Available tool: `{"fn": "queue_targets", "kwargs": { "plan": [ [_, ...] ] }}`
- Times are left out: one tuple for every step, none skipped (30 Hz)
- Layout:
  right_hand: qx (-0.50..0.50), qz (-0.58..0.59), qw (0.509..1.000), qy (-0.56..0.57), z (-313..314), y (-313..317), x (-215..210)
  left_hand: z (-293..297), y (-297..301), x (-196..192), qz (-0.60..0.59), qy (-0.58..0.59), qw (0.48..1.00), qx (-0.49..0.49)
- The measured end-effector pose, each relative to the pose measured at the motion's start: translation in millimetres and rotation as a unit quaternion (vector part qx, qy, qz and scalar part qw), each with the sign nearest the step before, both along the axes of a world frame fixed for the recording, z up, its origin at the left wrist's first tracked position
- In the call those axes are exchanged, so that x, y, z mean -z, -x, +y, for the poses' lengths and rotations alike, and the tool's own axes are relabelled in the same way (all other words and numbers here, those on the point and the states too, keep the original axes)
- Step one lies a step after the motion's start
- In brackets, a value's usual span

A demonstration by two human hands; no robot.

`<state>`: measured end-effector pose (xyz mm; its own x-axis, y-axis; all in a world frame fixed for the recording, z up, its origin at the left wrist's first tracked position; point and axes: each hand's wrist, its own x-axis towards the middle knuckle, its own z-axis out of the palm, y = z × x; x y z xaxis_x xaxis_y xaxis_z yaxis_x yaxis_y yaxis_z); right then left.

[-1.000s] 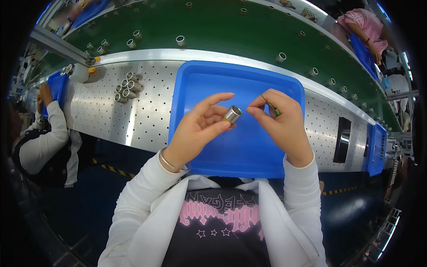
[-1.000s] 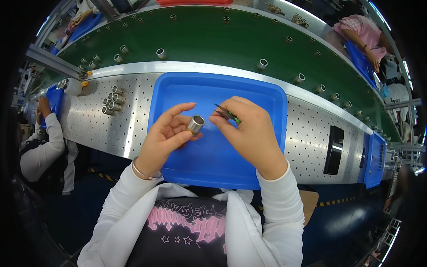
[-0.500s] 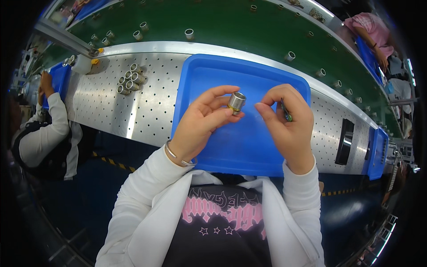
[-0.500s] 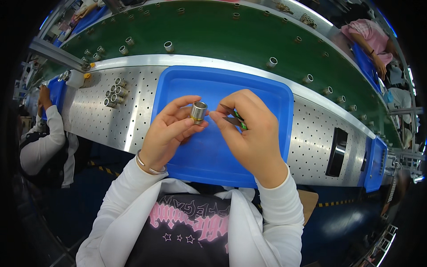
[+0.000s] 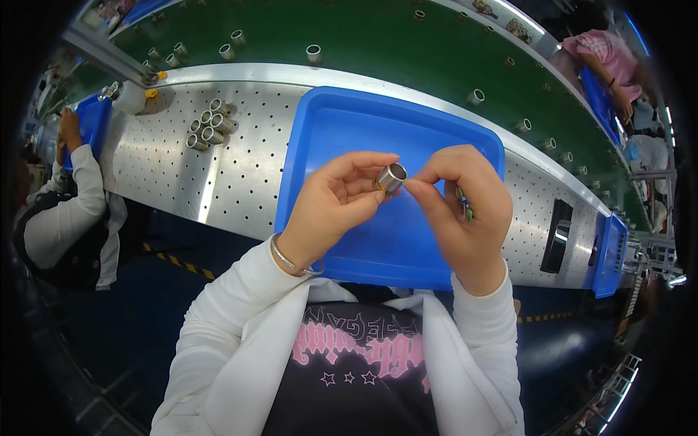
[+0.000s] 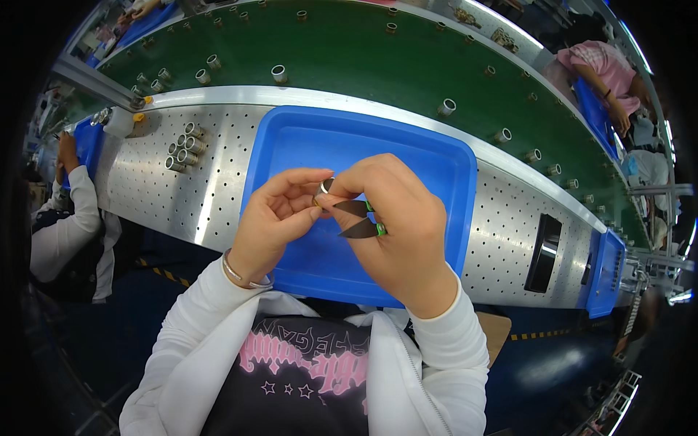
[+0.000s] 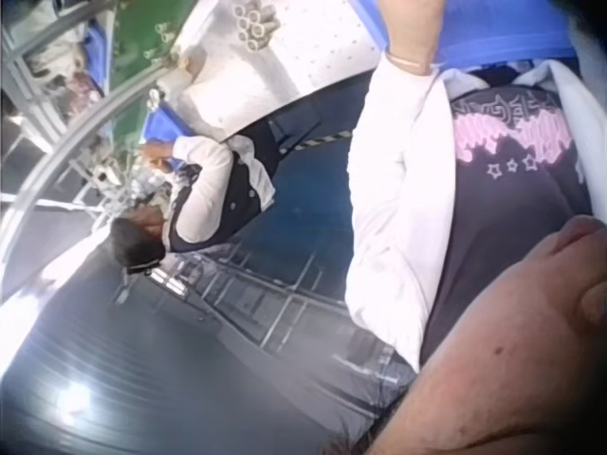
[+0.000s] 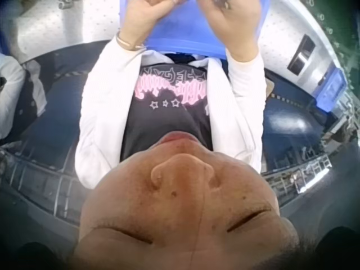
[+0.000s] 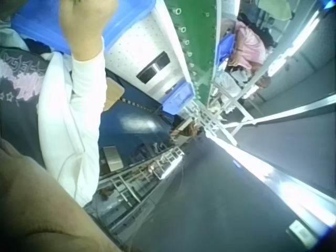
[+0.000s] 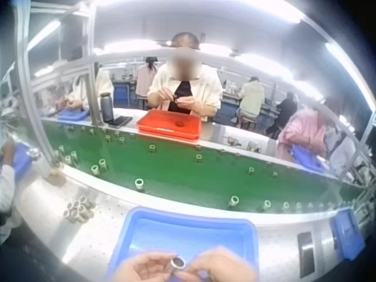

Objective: The person picks up small cylindrical metal parts from a blue tray and a green conveyor belt, then uses a green tool to manipulate and assemble them. The person places the assembled parts back onto the conveyor belt.

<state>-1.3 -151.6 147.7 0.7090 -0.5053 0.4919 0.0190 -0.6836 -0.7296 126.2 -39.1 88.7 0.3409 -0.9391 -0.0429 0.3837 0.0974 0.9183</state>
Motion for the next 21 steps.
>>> {"fn": "queue_targets", "kwargs": {
  "plan": [
    [0.003,0.000,1.000,-0.005,0,-1,2,0,0,-1,0.016,-0.010,1.000,-0.001],
    [0.022,-0.014,0.999,-0.032,0,-3,4,0,0,-4,0.032,-0.020,0.999,-0.002],
    [0.041,-0.029,0.997,-0.060,1,-4,6,0,-1,-6,0.048,-0.030,0.998,-0.003],
    [0.041,-0.018,0.996,-0.082,0,-1,10,0,-1,-8,0.074,-0.037,0.997,-0.010],
    [0.041,-0.008,0.994,-0.102,-2,1,14,-1,-1,-9,0.099,-0.044,0.994,-0.018],
    [0.032,0.031,0.996,-0.078,-4,3,17,-2,-2,-10,0.125,-0.051,0.991,-0.025],
    [0.021,0.070,0.996,-0.055,-5,5,21,-2,-2,-8,0.127,-0.047,0.990,-0.035],
    [0.011,0.110,0.993,-0.031,-5,6,24,-3,-3,-6,0.130,-0.044,0.990,-0.045],
    [0.015,0.147,0.989,0.022,-4,6,25,-3,-3,-5,0.133,-0.040,0.989,-0.054],
    [0.024,0.134,0.991,0.013,-3,6,30,-3,-3,-4,0.133,-0.041,0.989,-0.056],
    [0.033,0.122,0.992,0.003,-2,6,37,-3,-3,-4,0.133,-0.041,0.989,-0.057],
    [0.043,0.109,0.993,-0.007,-1,6,40,-3,-3,-3,0.133,-0.042,0.988,-0.058],
    [0.038,0.109,0.992,-0.042,1,5,38,-2,-3,-3,0.129,-0.040,0.989,-0.055],
    [0.034,0.108,0.991,-0.077,3,3,31,-1,-2,-4,0.125,-0.039,0.990,-0.052],
    [0.029,0.107,0.987,-0.113,4,1,28,0,-2,-4,0.120,-0.038,0.991,-0.048],
    [0.016,0.070,0.993,-0.088,4,-1,33,-1,-1,-4,0.111,-0.036,0.992,-0.038],
    [0.004,0.033,0.997,-0.063,3,-5,40,-2,0,-4,0.102,-0.034,0.994,-0.027],
    [-0.009,-0.004,0.999,-0.038,2,-5,45,-3,2,-4,0.093,-0.032,0.995,-0.016],
    [-0.014,0.009,0.999,-0.028,1,-6,44,-3,2,-4,0.084,-0.031,0.996,-0.014],
    [-0.018,0.021,0.999,-0.019,0,-5,42,-3,2,-4,0.074,-0.029,0.997,-0.012],
    [-0.023,0.033,0.999,-0.009,0,-5,39,-3,2,-3,0.065,-0.028,0.997,-0.010]
  ]
}}
